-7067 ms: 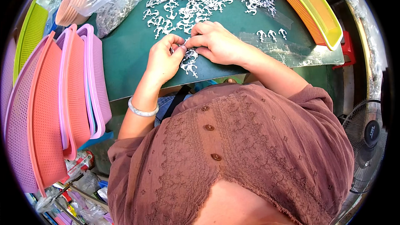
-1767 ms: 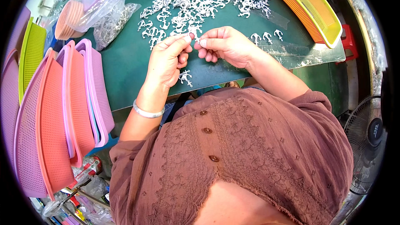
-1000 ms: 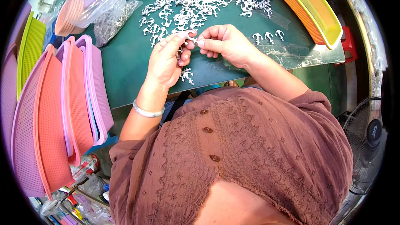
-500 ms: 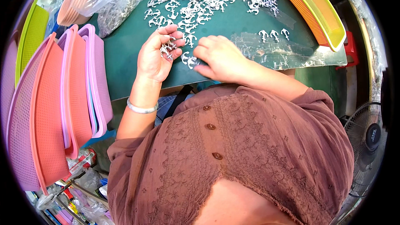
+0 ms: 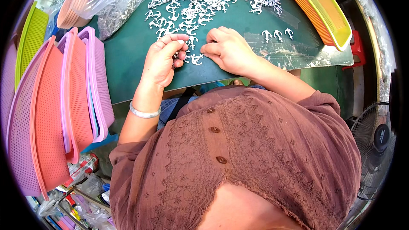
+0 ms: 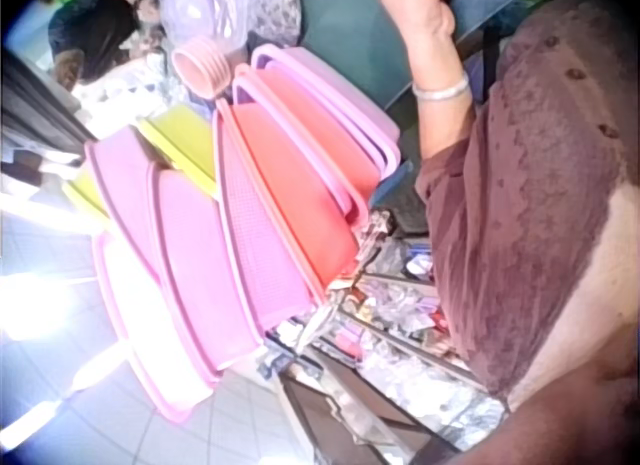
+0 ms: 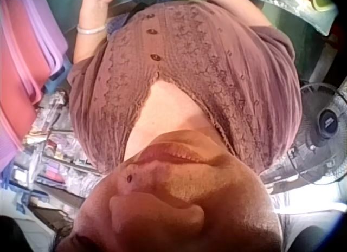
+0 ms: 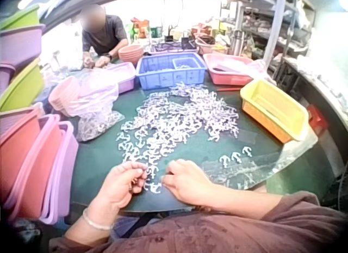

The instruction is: The person sorts small anchor-shaped metal pieces by hand on a green table. They pick up individual pieces from a large pile, rotate them, and place them into bins or smaller piles.

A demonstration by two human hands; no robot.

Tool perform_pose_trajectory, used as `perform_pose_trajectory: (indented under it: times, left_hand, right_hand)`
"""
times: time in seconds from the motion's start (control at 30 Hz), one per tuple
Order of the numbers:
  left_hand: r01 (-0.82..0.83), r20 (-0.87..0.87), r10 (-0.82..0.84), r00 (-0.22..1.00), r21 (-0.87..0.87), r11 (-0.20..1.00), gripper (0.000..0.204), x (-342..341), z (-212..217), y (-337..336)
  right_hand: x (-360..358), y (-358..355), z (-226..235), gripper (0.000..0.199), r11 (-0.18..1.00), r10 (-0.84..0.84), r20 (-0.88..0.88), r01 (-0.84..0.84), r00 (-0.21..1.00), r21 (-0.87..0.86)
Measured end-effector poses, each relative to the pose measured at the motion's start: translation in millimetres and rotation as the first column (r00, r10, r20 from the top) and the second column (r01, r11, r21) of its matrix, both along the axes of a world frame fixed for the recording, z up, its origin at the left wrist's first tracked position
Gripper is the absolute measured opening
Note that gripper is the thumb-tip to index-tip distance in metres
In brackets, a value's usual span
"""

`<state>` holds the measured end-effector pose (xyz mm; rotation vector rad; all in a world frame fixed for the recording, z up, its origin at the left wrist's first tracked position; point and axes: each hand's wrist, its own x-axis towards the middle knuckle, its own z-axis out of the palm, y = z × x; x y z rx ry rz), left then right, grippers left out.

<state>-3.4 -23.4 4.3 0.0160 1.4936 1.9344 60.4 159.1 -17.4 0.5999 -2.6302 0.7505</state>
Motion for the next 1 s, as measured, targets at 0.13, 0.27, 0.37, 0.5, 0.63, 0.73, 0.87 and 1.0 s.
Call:
perform_pose_trajectory:
  times: [0.13, 0.27, 0.37, 0.5, 0.63, 0.73, 0.87, 1.0]
  left_hand:
    - [0.003, -0.007, -0.004, 1.000, -0.020, 1.000, 0.014, -0.4, 0.8, -0.3]
    - [-0.008, -0.033, 0.006, 0.999, -0.051, 0.999, 0.014, -0.1, 2.4, -1.4]
    - [0.022, -0.021, -0.023, 1.000, -0.039, 0.999, 0.012, -0.9, 1.4, -2.6]
    - [0.066, -0.052, -0.071, 0.996, -0.095, 0.993, 0.009, 5.2, 7.6, 5.1]
    - [0.050, -0.090, -0.056, 0.994, -0.067, 0.996, 0.008, 4.3, 5.4, 9.0]
    - [0.055, -0.091, -0.060, 0.994, -0.057, 0.997, 0.009, 3.5, 6.8, 10.1]
    - [0.056, -0.084, -0.061, 0.995, -0.052, 0.997, 0.009, 3.4, 7.2, 11.9]
    - [0.061, -0.089, -0.065, 0.994, -0.052, 0.997, 0.009, 3.4, 7.5, 13.3]
  right_hand:
    - [-3.0, -1.2, 1.2, 0.004, 0.999, 0.039, 0.001, -0.039, 0.999, -0.014]
    - [-5.6, 2.5, -1.3, 0.003, 0.967, 0.031, 0.046, -0.018, 0.998, -0.255]
    - [-4.9, 4.1, 5.2, 0.004, 0.928, -0.037, 0.074, 0.062, 0.997, -0.368]
    - [-4.7, 6.6, 12.7, 0.004, 0.939, -0.042, -0.001, 0.040, 0.999, -0.342]
    - [-4.2, 8.3, 13.9, 0.007, 0.859, 0.004, 0.178, 0.088, 0.984, -0.505]
    - [-5.5, 11.0, 13.2, 0.017, 0.723, 0.080, 0.411, 0.231, 0.908, -0.651]
    - [-7.2, 13.9, 18.6, 0.020, 0.581, 0.242, 0.605, 0.387, 0.758, -0.716]
    - [-7.3, 13.5, 23.2, 0.020, 0.519, 0.329, 0.628, 0.420, 0.706, -0.744]
